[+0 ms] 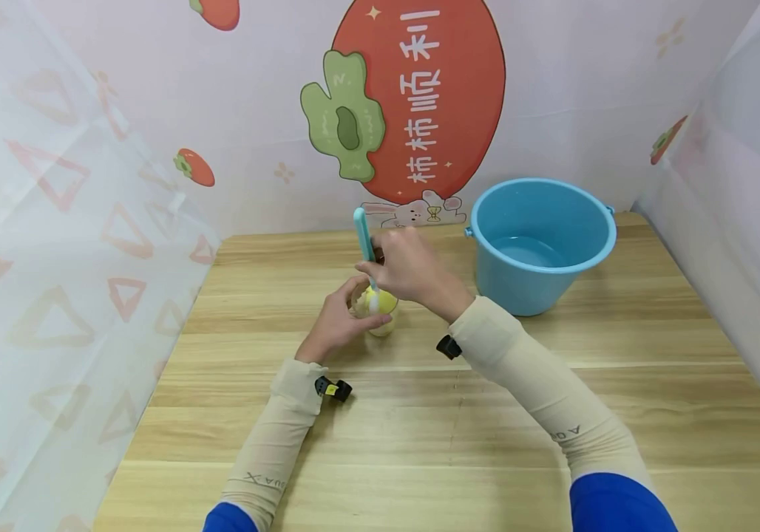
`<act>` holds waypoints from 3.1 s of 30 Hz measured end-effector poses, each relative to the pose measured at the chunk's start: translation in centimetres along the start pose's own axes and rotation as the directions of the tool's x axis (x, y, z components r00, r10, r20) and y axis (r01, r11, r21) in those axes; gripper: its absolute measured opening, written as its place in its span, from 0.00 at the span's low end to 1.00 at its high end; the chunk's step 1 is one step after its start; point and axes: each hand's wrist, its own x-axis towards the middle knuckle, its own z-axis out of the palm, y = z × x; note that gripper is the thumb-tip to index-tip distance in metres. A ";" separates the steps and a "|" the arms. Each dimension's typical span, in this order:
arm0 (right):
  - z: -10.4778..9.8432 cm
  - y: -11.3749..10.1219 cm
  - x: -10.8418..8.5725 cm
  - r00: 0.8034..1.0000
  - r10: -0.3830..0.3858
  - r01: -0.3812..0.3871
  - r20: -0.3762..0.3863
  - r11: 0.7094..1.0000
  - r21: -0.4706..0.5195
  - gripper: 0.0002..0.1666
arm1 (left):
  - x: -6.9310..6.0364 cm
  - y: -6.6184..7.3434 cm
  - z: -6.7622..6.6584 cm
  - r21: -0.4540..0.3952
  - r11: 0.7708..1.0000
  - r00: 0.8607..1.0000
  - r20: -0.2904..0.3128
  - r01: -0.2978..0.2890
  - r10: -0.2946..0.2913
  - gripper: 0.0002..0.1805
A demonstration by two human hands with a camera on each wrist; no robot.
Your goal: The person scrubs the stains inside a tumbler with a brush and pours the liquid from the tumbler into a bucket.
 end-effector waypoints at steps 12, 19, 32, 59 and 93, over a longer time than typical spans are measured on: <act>-2.7 -2.1 0.8 0.998 -0.034 0.032 -0.046 0.998 -0.049 0.13 | 0.0 0.0 -0.1 -0.004 1.000 1.000 0.008 -0.024 0.024 0.46; -0.2 -0.9 0.0 0.999 0.022 -0.022 0.026 1.000 0.004 0.11 | -0.1 0.2 -0.2 0.013 1.000 1.000 -0.001 0.003 -0.003 0.48; -2.0 -2.2 0.8 0.998 -0.001 0.002 -0.068 1.000 0.013 0.11 | 0.0 0.0 -0.1 0.012 0.999 0.999 0.005 -0.035 0.035 0.44; 0.5 -1.5 0.8 0.991 0.006 0.006 -0.131 0.996 0.086 0.11 | -0.1 -0.1 -0.1 0.026 0.999 1.000 0.002 -0.029 0.029 0.42; 1.0 -0.8 0.6 0.995 -0.075 0.082 -0.071 0.992 0.098 0.08 | -0.1 -0.2 0.0 0.030 0.999 1.000 -0.014 -0.026 0.027 0.41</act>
